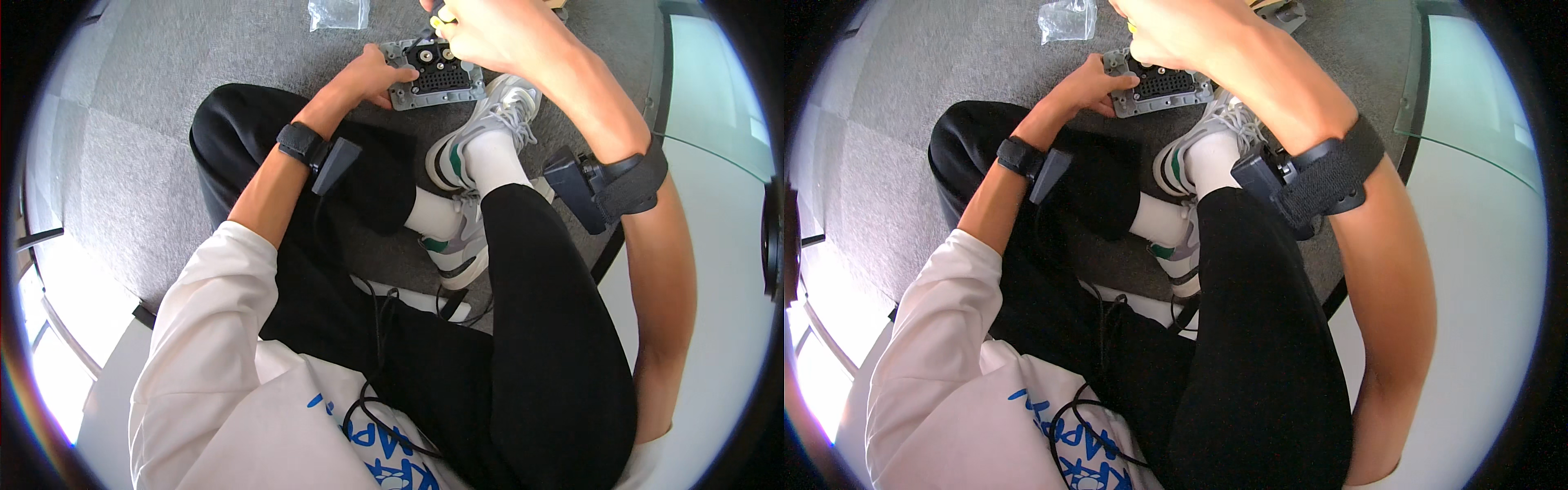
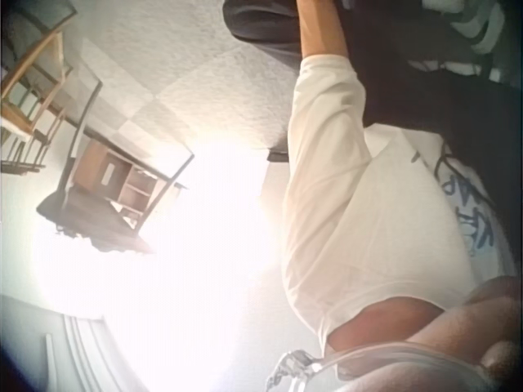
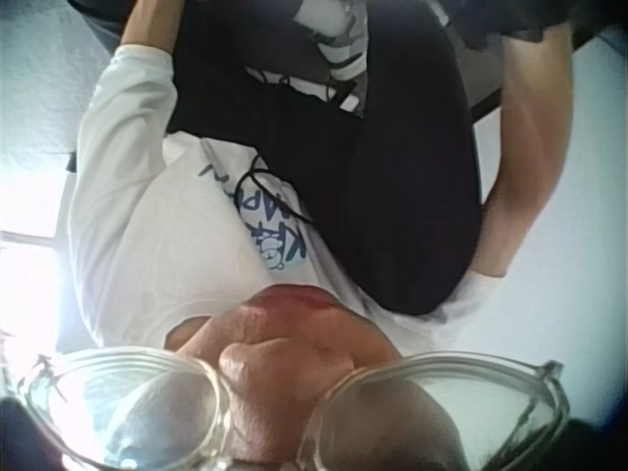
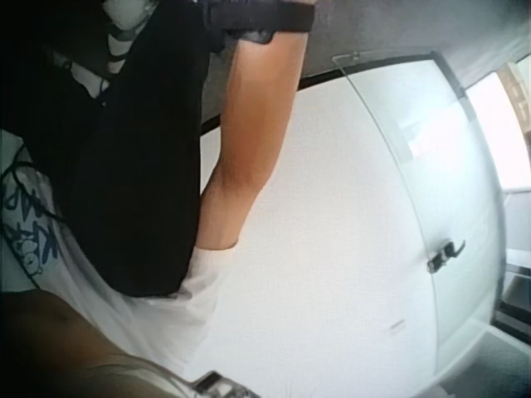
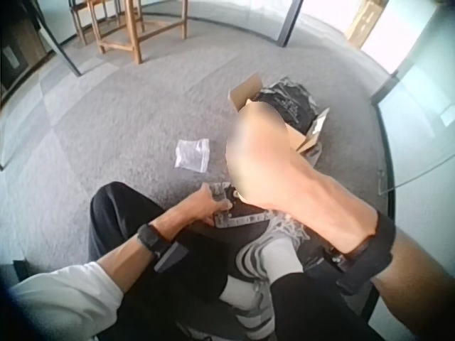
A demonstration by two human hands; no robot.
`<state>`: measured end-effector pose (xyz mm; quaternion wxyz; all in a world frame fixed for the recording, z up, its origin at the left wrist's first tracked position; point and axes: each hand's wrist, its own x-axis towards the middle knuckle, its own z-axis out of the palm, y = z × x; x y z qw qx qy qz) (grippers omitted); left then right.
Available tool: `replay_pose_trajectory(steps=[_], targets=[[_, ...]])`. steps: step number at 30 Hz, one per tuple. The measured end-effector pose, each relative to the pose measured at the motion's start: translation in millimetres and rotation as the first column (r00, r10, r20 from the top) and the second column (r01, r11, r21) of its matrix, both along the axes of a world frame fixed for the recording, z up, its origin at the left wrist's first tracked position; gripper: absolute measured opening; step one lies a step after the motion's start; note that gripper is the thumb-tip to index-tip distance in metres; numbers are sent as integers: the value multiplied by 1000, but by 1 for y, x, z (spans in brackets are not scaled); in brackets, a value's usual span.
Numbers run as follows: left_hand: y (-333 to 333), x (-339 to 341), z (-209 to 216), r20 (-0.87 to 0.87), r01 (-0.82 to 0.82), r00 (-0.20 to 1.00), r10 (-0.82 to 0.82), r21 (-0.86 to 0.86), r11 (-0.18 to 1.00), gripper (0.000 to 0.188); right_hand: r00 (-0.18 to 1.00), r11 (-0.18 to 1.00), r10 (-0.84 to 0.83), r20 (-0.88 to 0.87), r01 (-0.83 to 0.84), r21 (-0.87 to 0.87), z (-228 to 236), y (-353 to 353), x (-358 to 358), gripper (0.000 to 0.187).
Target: The person uses a screwdriver to manipulate screws on a metal plate, handles small screws by hand, and picks up a long black cable while sitting on the floor.
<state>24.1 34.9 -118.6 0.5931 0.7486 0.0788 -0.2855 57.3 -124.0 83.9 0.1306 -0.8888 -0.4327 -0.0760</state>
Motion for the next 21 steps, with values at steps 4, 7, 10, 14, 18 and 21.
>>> replay_pose_trajectory(steps=[4,7,10,14,18,21], targets=[[-3,-1,11,-27,49,999,-46,149,988,76,982,916,-115,150,47,398,-11,-4,-14,11],[2,-5,25,199,51,966,-164,474,879,97,949,742,-235,208,37,670,-12,-5,-20,14],[13,9,36,548,-160,817,-178,512,844,94,889,926,-229,-397,325,193,45,-43,-35,30],[46,27,40,527,49,848,-52,20,999,67,605,785,-180,-775,563,257,25,-61,-6,26],[46,31,40,291,104,949,126,-661,743,55,449,652,22,-893,671,353,-9,-70,-1,24],[28,20,55,242,72,953,183,-767,638,48,214,514,254,-943,796,319,-27,-68,-8,19]])
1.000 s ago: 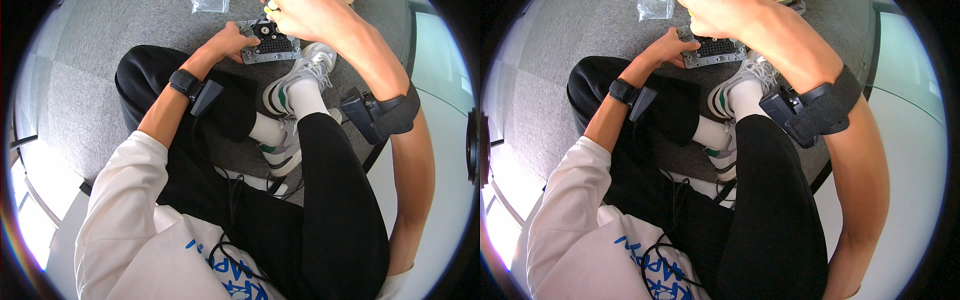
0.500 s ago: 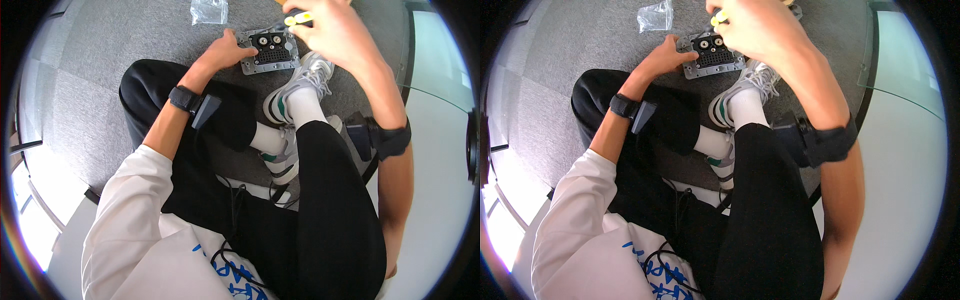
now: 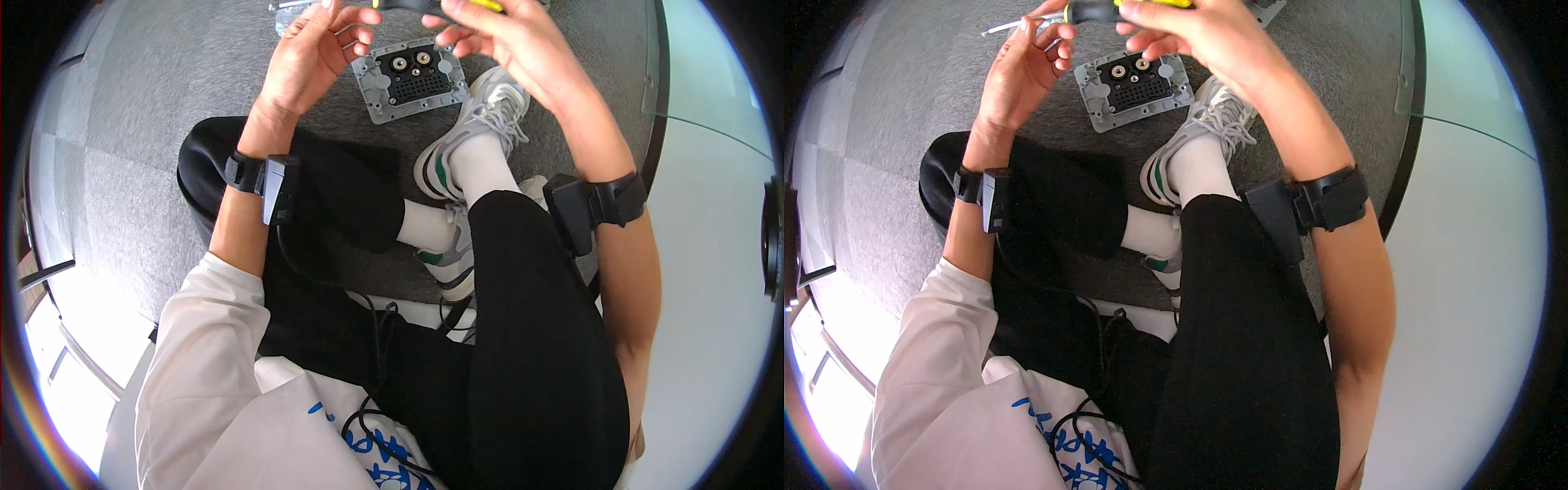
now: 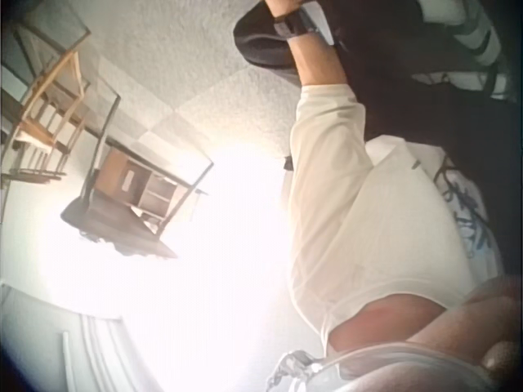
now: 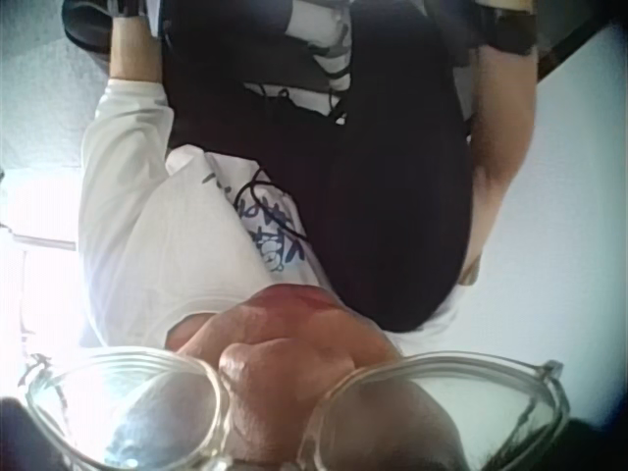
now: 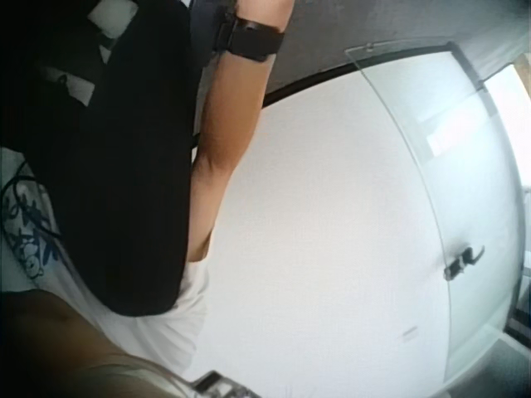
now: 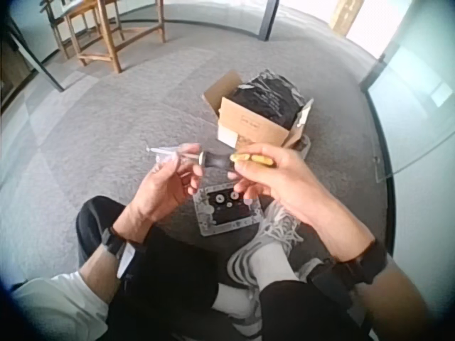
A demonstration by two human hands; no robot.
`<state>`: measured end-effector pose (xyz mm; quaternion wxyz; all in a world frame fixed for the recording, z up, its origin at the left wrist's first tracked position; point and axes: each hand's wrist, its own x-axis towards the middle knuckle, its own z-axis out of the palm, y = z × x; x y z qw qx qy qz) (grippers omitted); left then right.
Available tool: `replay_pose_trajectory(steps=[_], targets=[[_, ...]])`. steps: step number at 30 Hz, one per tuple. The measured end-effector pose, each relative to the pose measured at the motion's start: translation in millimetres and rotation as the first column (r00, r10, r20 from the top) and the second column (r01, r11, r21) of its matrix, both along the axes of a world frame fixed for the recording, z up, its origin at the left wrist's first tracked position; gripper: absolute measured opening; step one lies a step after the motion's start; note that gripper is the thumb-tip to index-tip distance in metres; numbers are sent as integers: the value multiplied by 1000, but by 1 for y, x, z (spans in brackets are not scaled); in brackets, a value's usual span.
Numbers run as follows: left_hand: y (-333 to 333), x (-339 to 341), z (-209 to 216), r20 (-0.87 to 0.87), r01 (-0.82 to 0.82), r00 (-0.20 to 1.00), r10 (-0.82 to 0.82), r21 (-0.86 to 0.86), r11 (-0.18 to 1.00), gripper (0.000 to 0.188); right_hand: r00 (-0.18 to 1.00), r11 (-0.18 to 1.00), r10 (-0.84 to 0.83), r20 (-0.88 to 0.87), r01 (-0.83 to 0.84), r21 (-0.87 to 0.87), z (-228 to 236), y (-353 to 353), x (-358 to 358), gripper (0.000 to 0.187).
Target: The person uses a screwdriver to manipulate screws on a metal plate, handles small screws by hand, and picks up a long black cable while sitting on the floor.
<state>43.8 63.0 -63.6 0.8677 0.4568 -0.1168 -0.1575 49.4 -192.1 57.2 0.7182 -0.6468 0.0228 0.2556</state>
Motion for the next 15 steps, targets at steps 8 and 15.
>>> replay_pose_trajectory(steps=[8,15], targets=[[12,-1,-5,-99,-183,980,173,-96,979,29,853,723,482,199,-259,-640,-55,-38,12,35],[11,4,-13,-159,-205,969,188,-103,973,27,812,358,583,38,-215,-909,-96,-52,13,26]])
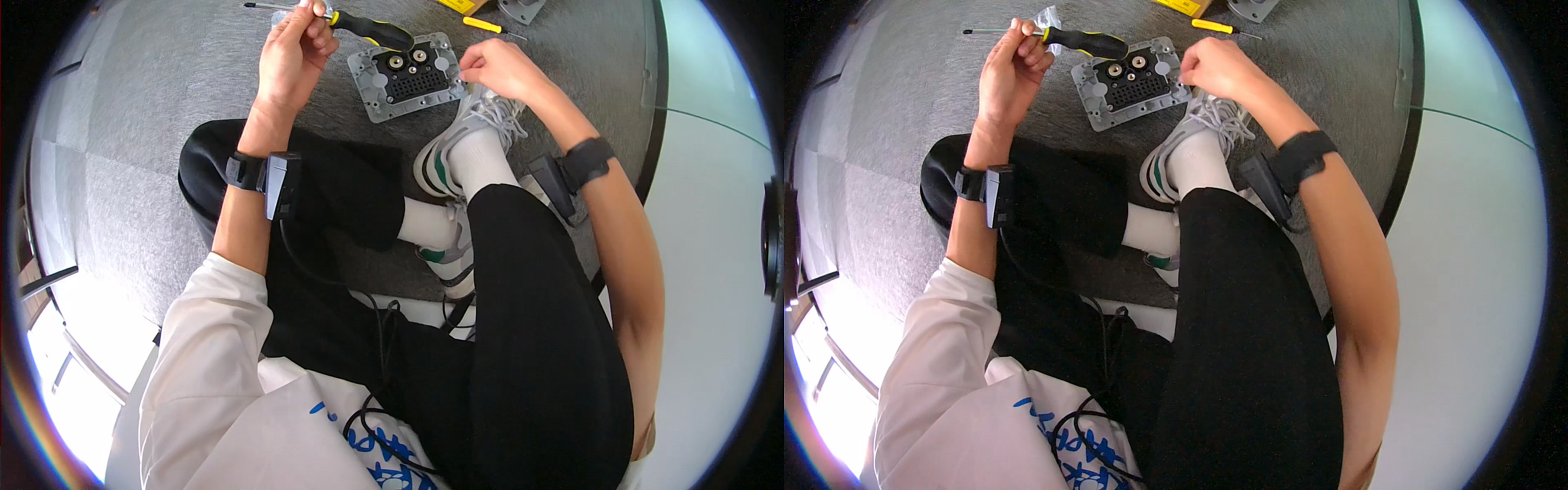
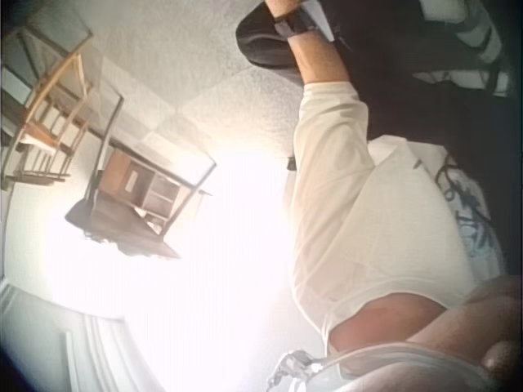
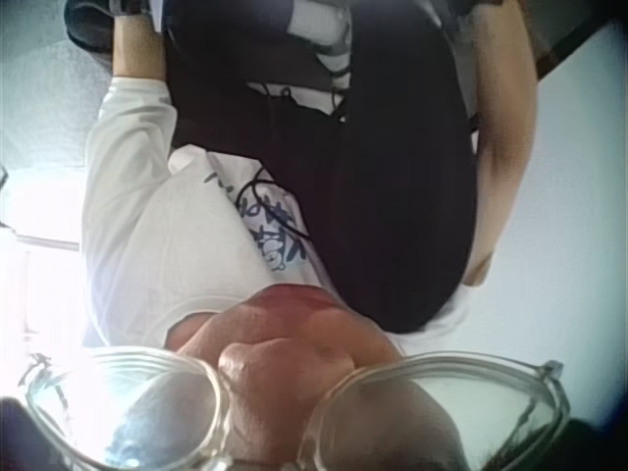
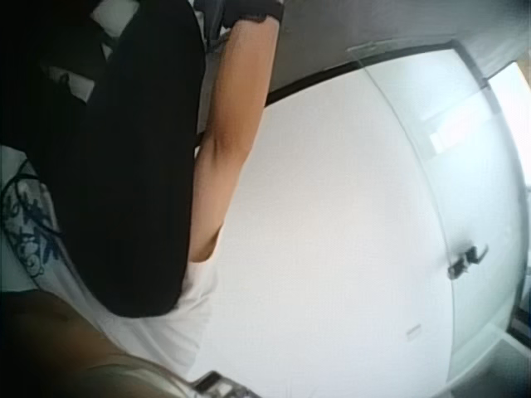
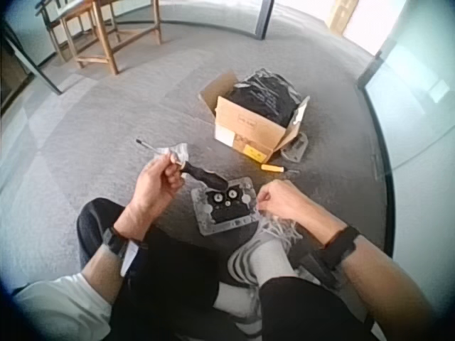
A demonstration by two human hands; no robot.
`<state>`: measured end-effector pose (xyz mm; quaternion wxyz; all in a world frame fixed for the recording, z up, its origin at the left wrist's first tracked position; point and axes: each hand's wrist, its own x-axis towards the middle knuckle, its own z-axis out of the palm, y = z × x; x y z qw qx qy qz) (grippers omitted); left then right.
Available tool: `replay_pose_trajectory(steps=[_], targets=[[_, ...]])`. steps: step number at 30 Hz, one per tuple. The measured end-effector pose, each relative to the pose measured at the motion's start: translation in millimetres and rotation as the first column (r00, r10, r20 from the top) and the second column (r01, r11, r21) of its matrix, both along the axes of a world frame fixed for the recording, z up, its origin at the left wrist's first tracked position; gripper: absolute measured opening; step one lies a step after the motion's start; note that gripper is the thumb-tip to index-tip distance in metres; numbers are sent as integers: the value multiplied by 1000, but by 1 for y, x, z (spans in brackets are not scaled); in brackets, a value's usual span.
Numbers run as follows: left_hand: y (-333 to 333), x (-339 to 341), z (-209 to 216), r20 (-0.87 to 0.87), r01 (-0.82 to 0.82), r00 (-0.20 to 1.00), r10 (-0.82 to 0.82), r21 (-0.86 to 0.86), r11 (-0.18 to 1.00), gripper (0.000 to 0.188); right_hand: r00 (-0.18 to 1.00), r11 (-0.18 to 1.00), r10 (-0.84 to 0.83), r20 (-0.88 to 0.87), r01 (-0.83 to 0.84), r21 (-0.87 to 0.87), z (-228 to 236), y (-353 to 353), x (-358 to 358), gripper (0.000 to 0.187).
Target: The person uses a screwdriver to manipulate screws on a metal plate, handles small screws by hand, and picks up a long black cable while sitting on the floor.
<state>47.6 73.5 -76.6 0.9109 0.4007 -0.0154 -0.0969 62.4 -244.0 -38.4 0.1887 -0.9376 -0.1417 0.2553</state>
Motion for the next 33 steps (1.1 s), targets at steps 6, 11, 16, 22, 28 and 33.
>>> replay_pose_trajectory(steps=[6,11,16,22,28,33], targets=[[12,10,-13,40,109,994,-106,-81,991,26,992,991,117,56,-113,-67,-25,13,11,17],[-3,3,-5,-61,12,998,-21,-133,991,24,998,996,66,18,-65,-56,-18,13,9,19],[-9,2,4,-133,-88,987,94,53,995,28,1000,996,-22,8,22,-82,17,7,7,20],[-11,3,1,-124,-83,988,88,50,995,27,992,934,-65,-106,98,344,2,-11,-1,8],[-9,4,3,-105,-97,989,104,68,993,28,968,922,-125,-216,194,335,-3,-12,-7,19],[-8,5,-3,-78,-73,994,75,35,997,29,950,930,-137,-280,220,293,-10,-20,-9,20]])
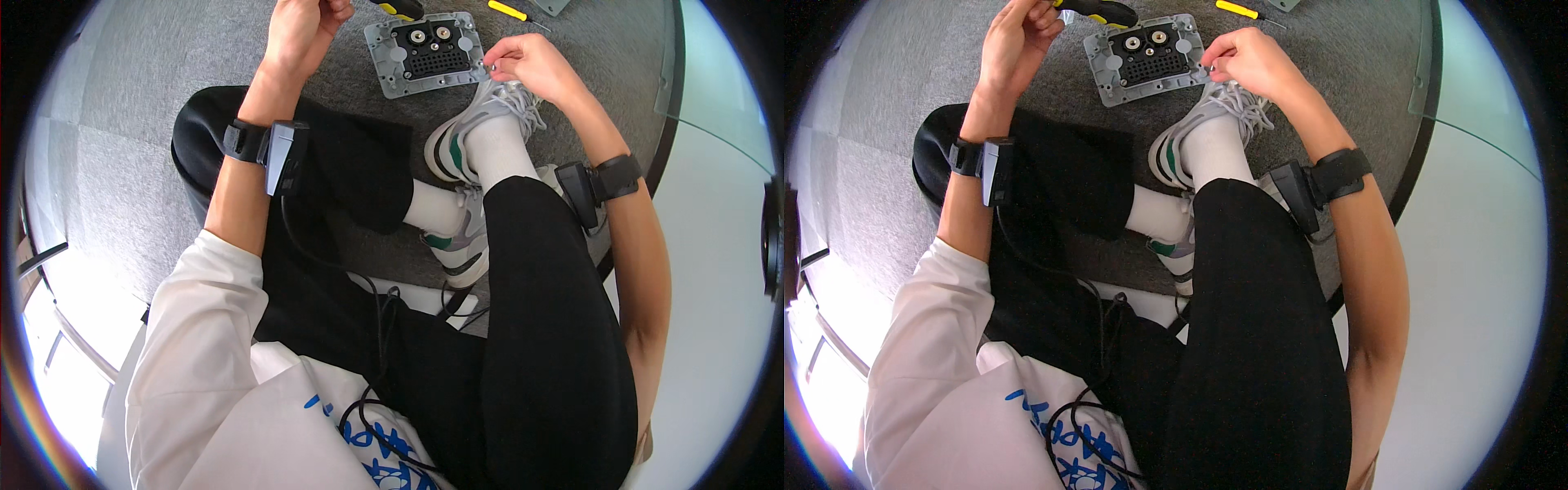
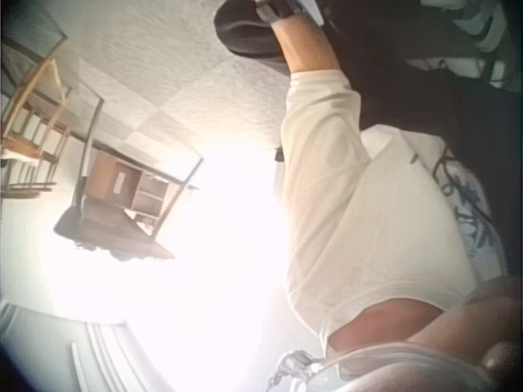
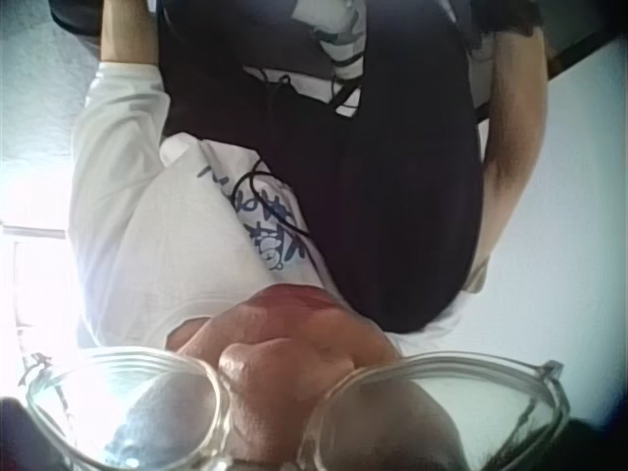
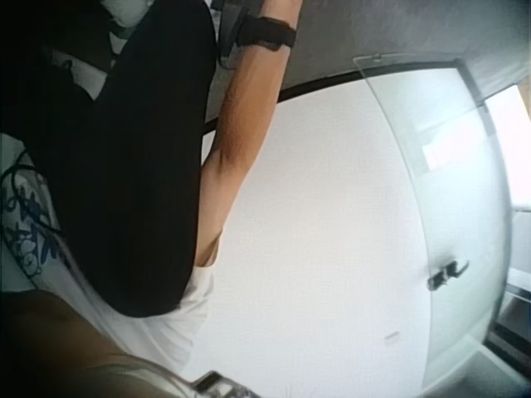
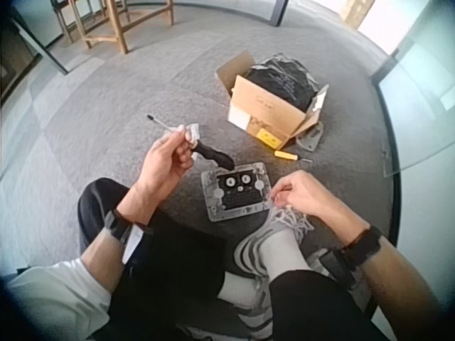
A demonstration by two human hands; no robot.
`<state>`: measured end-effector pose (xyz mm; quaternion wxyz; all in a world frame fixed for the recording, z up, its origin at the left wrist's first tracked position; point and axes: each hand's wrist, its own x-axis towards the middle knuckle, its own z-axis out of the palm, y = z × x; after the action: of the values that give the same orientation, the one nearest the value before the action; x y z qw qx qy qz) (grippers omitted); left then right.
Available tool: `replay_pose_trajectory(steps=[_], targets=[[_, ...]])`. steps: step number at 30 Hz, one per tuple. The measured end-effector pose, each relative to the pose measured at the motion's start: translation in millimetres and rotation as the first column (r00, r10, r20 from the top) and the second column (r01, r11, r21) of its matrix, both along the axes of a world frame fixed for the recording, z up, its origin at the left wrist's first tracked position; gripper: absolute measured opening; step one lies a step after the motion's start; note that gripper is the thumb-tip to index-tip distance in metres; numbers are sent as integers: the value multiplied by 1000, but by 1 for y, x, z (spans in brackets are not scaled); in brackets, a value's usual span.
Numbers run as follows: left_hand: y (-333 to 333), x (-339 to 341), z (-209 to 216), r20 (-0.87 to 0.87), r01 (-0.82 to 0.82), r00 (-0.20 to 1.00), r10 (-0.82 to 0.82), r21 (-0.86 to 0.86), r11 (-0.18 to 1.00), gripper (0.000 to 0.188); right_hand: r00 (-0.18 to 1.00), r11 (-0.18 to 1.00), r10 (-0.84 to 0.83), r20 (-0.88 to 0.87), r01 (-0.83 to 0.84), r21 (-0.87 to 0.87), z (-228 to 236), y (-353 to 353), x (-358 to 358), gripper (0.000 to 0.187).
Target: The person uses a screwdriver to manipulate screws on a metal plate, handles small screws by hand, and picks up a long black cable while sitting on the floor.
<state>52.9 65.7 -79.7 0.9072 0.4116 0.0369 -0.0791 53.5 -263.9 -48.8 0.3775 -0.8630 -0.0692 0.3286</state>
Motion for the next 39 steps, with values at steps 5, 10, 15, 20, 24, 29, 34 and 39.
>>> replay_pose_trajectory(steps=[5,10,15,20,24,29,34,39], targets=[[-4,-1,2,-15,-24,1000,25,29,999,29,995,994,-103,6,103,47,3,8,-6,17],[0,1,-1,-10,-28,1000,28,39,999,29,981,973,-191,-34,194,124,-1,16,-6,13],[0,2,-4,-23,-50,998,51,48,998,30,991,988,-134,27,131,80,-10,18,-6,12],[0,2,-2,-30,-65,997,67,73,995,30,989,997,-72,129,70,21,-16,20,-8,12],[-1,2,-1,-33,-61,997,63,52,997,30,983,994,-87,160,75,75,-25,14,-7,13],[1,2,-4,-39,-61,997,63,53,997,29,990,992,-116,86,111,63,-19,18,-10,14],[0,2,-5,-34,-79,996,82,69,994,28,987,987,-152,54,149,65,-14,21,-10,17],[-1,2,-3,-16,-64,998,65,54,996,27,986,984,-165,32,162,72,-16,19,-7,18]])
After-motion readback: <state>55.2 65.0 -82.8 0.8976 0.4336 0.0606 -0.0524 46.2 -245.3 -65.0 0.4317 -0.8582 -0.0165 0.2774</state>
